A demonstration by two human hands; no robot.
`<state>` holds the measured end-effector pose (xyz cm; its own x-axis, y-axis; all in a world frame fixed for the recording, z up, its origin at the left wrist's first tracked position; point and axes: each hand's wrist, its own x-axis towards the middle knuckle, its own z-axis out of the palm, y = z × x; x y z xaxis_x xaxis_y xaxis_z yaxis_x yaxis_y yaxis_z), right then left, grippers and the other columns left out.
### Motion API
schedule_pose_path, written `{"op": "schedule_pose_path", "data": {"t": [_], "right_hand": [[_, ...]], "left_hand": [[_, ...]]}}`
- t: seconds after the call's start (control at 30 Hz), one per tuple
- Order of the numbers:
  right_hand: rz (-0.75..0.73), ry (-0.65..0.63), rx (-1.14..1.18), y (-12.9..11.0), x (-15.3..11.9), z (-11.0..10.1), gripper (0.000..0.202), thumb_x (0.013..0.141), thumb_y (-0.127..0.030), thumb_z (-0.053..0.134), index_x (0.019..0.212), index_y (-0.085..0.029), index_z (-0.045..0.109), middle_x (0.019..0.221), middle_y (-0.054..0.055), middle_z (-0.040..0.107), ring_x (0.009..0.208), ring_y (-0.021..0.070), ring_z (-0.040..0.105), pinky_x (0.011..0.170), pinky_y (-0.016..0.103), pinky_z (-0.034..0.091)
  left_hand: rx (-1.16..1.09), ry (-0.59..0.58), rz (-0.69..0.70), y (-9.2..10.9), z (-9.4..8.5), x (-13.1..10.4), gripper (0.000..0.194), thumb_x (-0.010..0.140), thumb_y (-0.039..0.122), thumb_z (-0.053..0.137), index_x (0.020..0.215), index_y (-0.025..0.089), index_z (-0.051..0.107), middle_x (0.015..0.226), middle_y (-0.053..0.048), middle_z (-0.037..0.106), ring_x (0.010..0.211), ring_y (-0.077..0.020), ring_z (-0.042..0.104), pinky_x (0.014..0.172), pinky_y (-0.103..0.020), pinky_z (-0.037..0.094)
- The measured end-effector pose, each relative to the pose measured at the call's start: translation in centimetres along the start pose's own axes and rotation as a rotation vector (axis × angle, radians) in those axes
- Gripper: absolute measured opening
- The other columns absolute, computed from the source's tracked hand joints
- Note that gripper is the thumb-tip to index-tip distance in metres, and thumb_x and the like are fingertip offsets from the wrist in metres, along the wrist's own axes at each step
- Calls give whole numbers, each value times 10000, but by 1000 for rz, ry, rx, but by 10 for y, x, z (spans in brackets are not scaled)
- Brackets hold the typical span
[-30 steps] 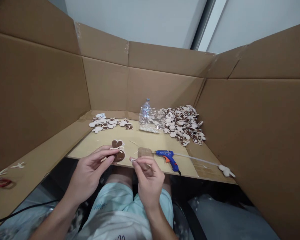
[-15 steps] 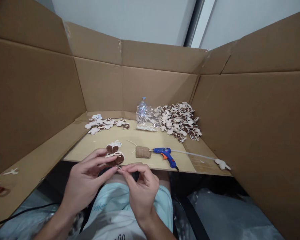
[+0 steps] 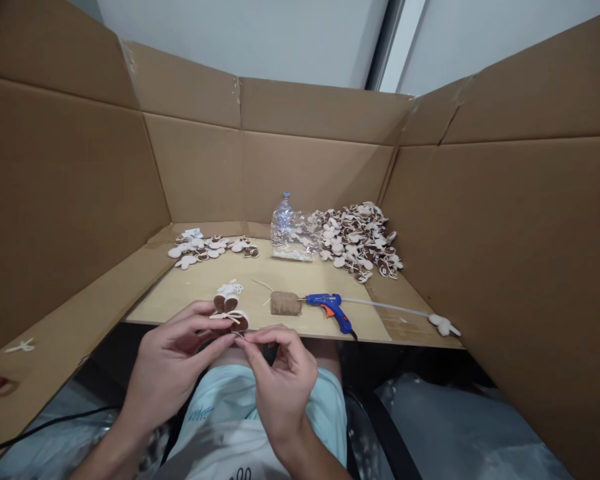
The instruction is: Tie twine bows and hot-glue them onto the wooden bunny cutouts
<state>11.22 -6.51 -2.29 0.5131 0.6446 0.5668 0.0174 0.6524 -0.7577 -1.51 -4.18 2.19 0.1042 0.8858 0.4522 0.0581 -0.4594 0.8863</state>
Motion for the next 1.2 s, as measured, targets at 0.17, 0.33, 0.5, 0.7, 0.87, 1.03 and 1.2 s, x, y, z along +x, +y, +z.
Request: {"op": "schedule_pose_path", "data": {"t": [0.17, 0.33, 0.5, 0.7, 0.87, 1.03, 1.2], "right_hand": [[24, 2, -17, -3, 2, -1, 187, 696, -131, 793, 742, -184, 620, 694, 10, 644, 684, 146, 633, 637, 271, 553], [224, -26, 76, -4, 8, -2, 266, 659, -189, 819, 723, -187, 561, 674, -20, 565, 618, 108, 560, 561, 216, 488], [439, -125, 318, 1, 17, -3, 395, 570, -254, 855, 793, -216, 532, 707, -38, 543, 614, 96, 538, 566, 202, 492], [409, -313, 383, 11, 33, -21, 455, 593, -277, 858, 956, -251, 585, 836, -12, 588, 703, 129, 596, 648, 254, 526], [289, -515, 212, 12, 38, -39, 310, 851, -304, 650, 1155, -267, 603, 945, 37, 646, 796, 155, 640, 711, 295, 539], [198, -730, -88, 11, 47, -49, 340, 916, -302, 559, 1254, -282, 587, 987, 46, 655, 835, 152, 625, 764, 295, 524], [241, -823, -236, 19, 64, -63, 201, 898, -321, 587, 1050, -249, 696, 970, 52, 676, 858, 171, 631, 749, 284, 512]], "left_hand": [[-18, -28, -6, -1, -2, -1, 87, 699, 198, 777, 767, 252, 773, 947, -44, 661, 906, -187, 670, 747, -234, 589], [-127, -90, -95, 1, -2, -1, 92, 686, 192, 785, 758, 228, 741, 868, -35, 693, 785, -182, 690, 720, -271, 595], [-170, -114, -175, -2, -2, 4, 116, 669, 214, 797, 759, 210, 724, 811, -36, 721, 762, -188, 690, 724, -289, 590], [-212, -118, -224, -13, -6, 12, 209, 643, 208, 826, 824, 216, 721, 844, -14, 727, 794, -147, 668, 739, -223, 540], [-285, -105, -296, -18, -2, 13, 251, 590, 182, 860, 712, 193, 641, 698, 33, 667, 671, -99, 617, 656, -180, 496], [-339, -240, -369, -28, 10, 10, 222, 575, 161, 859, 694, 182, 673, 714, 3, 699, 674, -125, 633, 674, -228, 512], [-309, -354, -469, -45, 28, 7, 137, 603, 185, 829, 715, 184, 750, 789, -52, 754, 745, -192, 684, 748, -315, 539]]}}
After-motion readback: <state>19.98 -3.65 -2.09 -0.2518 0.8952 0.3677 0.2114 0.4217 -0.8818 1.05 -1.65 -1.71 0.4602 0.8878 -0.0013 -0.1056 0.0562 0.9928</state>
